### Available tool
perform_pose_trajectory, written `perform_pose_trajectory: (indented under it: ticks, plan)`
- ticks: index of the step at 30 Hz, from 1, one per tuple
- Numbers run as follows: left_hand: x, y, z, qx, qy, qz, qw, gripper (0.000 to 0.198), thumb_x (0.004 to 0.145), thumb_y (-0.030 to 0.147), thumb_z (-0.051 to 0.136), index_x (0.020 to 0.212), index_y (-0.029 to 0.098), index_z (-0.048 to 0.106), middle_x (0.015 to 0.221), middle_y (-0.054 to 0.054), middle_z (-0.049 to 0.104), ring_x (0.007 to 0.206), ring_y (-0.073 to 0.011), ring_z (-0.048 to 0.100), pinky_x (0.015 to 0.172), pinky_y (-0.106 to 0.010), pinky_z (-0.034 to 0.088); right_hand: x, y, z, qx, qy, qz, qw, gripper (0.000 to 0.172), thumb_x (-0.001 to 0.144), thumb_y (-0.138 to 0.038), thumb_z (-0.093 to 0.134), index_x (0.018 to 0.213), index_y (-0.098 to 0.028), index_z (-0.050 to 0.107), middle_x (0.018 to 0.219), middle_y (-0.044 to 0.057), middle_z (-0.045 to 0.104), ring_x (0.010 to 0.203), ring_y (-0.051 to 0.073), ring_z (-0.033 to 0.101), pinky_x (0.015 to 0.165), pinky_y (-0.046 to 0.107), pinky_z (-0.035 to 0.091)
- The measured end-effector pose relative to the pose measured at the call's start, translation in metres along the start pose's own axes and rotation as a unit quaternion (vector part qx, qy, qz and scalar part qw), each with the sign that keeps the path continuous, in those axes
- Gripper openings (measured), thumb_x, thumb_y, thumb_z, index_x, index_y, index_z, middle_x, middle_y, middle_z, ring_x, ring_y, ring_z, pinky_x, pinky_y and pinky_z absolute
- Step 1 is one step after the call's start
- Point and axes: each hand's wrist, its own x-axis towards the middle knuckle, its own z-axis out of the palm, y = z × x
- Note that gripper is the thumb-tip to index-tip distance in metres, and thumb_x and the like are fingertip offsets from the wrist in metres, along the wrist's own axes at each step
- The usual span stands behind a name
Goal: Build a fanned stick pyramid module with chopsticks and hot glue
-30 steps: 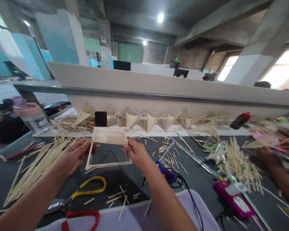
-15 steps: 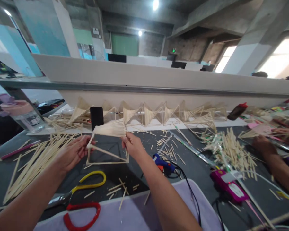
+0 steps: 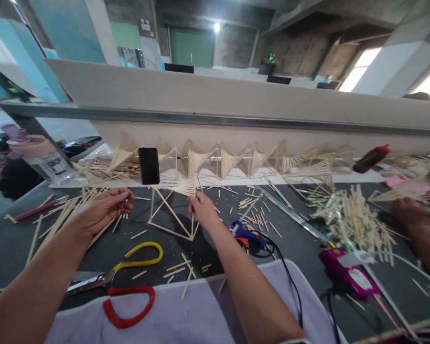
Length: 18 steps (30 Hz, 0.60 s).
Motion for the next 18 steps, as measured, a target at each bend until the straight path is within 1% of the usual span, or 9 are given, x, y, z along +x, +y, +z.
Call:
perform_pose_trajectory:
  ticks: [2,4,7,8,11,12,14,16,18]
  plan:
    - [0.002,-0.002,0.0,0.007,-0.004,-0.007,1.0,0.019,0.07,0.027,0.069,0.082,0.016,0.06,0.082,-0.001,0.062,0.06,-0.0089,0.061,0.054,-0.018,0.051,-0.002,-0.004,0.0,-0.014,-0.007,0.011,1.0,0.017,0.086,-0.034,0.039,0.086,-0.019,0.048,0.052,-0.008,0.052,0.029,0.005,0.035,0.029,0.016,0.025]
    - [0.003,-0.003,-0.001,0.016,-0.003,-0.011,1.0,0.019,0.069,0.027,0.07,0.081,0.016,0.06,0.083,-0.001,0.062,0.06,-0.0095,0.061,0.053,-0.018,0.051,-0.005,-0.013,-0.006,-0.05,-0.035,0.041,0.997,0.018,0.086,-0.034,0.041,0.085,-0.019,0.05,0.057,-0.005,0.057,0.03,0.005,0.041,0.03,0.017,0.03]
    - [0.003,-0.001,0.0,0.032,0.009,-0.017,0.999,0.019,0.067,0.026,0.07,0.08,0.017,0.061,0.083,-0.001,0.063,0.061,-0.0103,0.06,0.053,-0.019,0.052,-0.01,-0.033,-0.028,-0.138,-0.098,0.094,0.981,0.019,0.084,-0.033,0.047,0.081,-0.016,0.055,0.064,-0.001,0.062,0.032,0.007,0.047,0.033,0.019,0.036]
    - [0.003,-0.001,0.0,0.037,0.012,-0.022,0.999,0.019,0.066,0.027,0.071,0.08,0.018,0.062,0.082,0.0,0.063,0.06,-0.0105,0.06,0.053,-0.019,0.051,-0.012,-0.04,-0.038,-0.163,-0.094,0.096,0.977,0.018,0.084,-0.031,0.048,0.084,-0.016,0.057,0.069,0.001,0.064,0.032,0.007,0.048,0.034,0.02,0.037]
    - [0.003,0.0,0.003,0.051,0.004,-0.048,0.998,0.02,0.064,0.028,0.072,0.079,0.018,0.062,0.076,0.0,0.064,0.059,-0.0108,0.058,0.051,-0.019,0.05,-0.014,-0.054,-0.065,-0.241,-0.01,0.064,0.968,0.026,0.088,-0.028,0.04,0.107,-0.02,0.057,0.09,0.005,0.067,0.038,0.007,0.051,0.04,0.021,0.042]
    - [0.002,0.0,0.004,0.056,-0.008,-0.06,0.997,0.02,0.064,0.028,0.072,0.079,0.018,0.063,0.073,0.0,0.063,0.058,-0.0106,0.057,0.051,-0.019,0.048,-0.013,-0.054,-0.07,-0.287,0.009,0.052,0.957,0.03,0.09,-0.027,0.036,0.112,-0.021,0.055,0.095,0.006,0.067,0.043,0.008,0.055,0.046,0.022,0.045]
    - [0.0,-0.001,0.005,0.068,-0.048,-0.082,0.993,0.019,0.066,0.03,0.07,0.079,0.018,0.063,0.065,0.001,0.06,0.056,-0.0101,0.053,0.05,-0.018,0.045,-0.01,-0.049,-0.074,-0.396,0.012,0.034,0.918,0.034,0.09,-0.023,0.033,0.116,-0.02,0.055,0.103,0.008,0.066,0.065,0.013,0.063,0.062,0.024,0.049]
    - [-0.002,-0.002,0.005,0.1,-0.1,-0.098,0.985,0.018,0.07,0.034,0.067,0.079,0.018,0.063,0.062,0.001,0.057,0.055,-0.0098,0.05,0.05,-0.018,0.042,-0.006,-0.038,-0.068,-0.475,-0.011,0.024,0.88,0.034,0.086,-0.018,0.038,0.112,-0.018,0.059,0.109,0.01,0.064,0.091,0.018,0.062,0.077,0.026,0.046]
    - [-0.005,-0.004,0.005,0.149,-0.152,-0.11,0.971,0.02,0.075,0.038,0.062,0.08,0.019,0.063,0.061,0.001,0.056,0.054,-0.0098,0.048,0.049,-0.018,0.04,-0.001,-0.025,-0.058,-0.497,-0.034,0.03,0.867,0.032,0.081,-0.016,0.044,0.107,-0.016,0.063,0.109,0.012,0.064,0.101,0.021,0.059,0.083,0.027,0.044]
